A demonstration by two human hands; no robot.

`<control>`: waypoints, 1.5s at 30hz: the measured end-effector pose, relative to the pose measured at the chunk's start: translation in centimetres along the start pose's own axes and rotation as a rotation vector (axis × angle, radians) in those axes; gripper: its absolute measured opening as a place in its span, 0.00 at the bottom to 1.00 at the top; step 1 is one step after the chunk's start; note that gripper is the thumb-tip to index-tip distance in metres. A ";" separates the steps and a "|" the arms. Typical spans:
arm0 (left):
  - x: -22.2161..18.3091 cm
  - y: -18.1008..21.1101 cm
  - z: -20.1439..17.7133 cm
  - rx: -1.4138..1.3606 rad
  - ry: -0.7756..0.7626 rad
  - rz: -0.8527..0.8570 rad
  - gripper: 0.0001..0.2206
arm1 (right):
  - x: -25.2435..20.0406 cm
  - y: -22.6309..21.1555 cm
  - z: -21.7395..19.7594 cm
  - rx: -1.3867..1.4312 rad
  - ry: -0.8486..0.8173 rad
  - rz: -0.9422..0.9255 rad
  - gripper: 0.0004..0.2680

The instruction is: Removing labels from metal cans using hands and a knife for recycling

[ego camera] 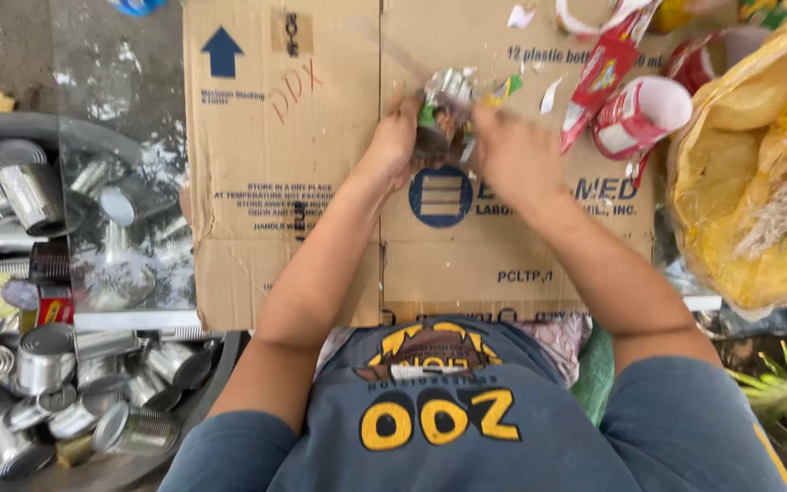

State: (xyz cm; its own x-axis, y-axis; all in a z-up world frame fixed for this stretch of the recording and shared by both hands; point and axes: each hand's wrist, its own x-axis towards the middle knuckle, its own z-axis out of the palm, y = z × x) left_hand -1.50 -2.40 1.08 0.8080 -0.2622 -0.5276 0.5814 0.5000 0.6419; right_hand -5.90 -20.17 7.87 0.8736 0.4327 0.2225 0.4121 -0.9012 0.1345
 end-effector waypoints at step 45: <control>1.1 -1.4 -0.8 0.132 0.080 0.100 0.24 | -0.4 0.0 1.6 0.206 -0.177 0.158 0.05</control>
State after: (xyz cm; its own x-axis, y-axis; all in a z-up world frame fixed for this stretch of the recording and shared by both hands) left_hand -1.56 -2.76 -0.82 0.8553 -0.1477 -0.4966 0.5103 0.4065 0.7579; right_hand -5.85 -20.38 6.21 0.9550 0.2920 0.0515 0.2956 -0.9509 -0.0911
